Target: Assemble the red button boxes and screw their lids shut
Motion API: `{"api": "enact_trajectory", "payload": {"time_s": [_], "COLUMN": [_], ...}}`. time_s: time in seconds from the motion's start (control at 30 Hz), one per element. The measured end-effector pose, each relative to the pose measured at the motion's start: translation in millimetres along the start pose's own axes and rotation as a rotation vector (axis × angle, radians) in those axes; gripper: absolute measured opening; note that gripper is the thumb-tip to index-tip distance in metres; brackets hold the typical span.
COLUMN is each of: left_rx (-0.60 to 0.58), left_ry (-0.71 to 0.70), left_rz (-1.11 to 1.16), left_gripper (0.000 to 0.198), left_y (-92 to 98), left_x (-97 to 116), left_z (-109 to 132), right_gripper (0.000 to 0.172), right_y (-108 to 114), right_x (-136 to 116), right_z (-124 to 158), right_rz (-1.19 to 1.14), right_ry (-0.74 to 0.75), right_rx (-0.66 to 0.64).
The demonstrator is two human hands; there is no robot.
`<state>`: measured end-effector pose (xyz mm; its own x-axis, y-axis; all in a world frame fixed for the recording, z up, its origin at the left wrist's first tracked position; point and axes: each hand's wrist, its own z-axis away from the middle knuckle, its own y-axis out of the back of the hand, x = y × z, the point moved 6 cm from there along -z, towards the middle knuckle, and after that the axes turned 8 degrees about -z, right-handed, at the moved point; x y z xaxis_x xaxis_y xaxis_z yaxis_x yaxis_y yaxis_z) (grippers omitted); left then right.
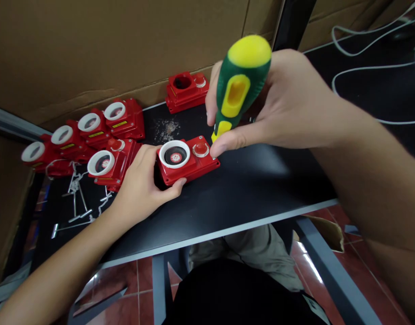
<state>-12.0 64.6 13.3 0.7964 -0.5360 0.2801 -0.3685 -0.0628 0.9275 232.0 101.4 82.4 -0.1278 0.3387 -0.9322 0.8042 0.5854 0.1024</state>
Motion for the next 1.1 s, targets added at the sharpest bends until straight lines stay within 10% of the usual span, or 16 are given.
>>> {"api": "enact_trajectory", "payload": {"time_s": [0.5, 0.83, 1.1], "left_rx": [0.003, 0.01, 0.014], "left_ry": [0.01, -0.029, -0.016], "left_rz": [-0.005, 0.022, -0.028], "left_gripper": [0.047, 0.046, 0.047], "left_y": [-0.5, -1.8, -1.1], "left_x": [-1.4, -2.1, -1.7], "left_z": [0.6, 1.7, 1.5], "right_gripper": [0.017, 0.036, 0.034], "right_y": [13.8, 5.2, 12.2], "right_x": [-11.6, 1.5, -9.0], "right_z": [9.3, -0.5, 5.1], "right_rz": [0.14, 0.123, 0.116], "right_ry": [-0.068, 0.093, -0.04], "right_rx": [-0.089, 0.045, -0.107]}}
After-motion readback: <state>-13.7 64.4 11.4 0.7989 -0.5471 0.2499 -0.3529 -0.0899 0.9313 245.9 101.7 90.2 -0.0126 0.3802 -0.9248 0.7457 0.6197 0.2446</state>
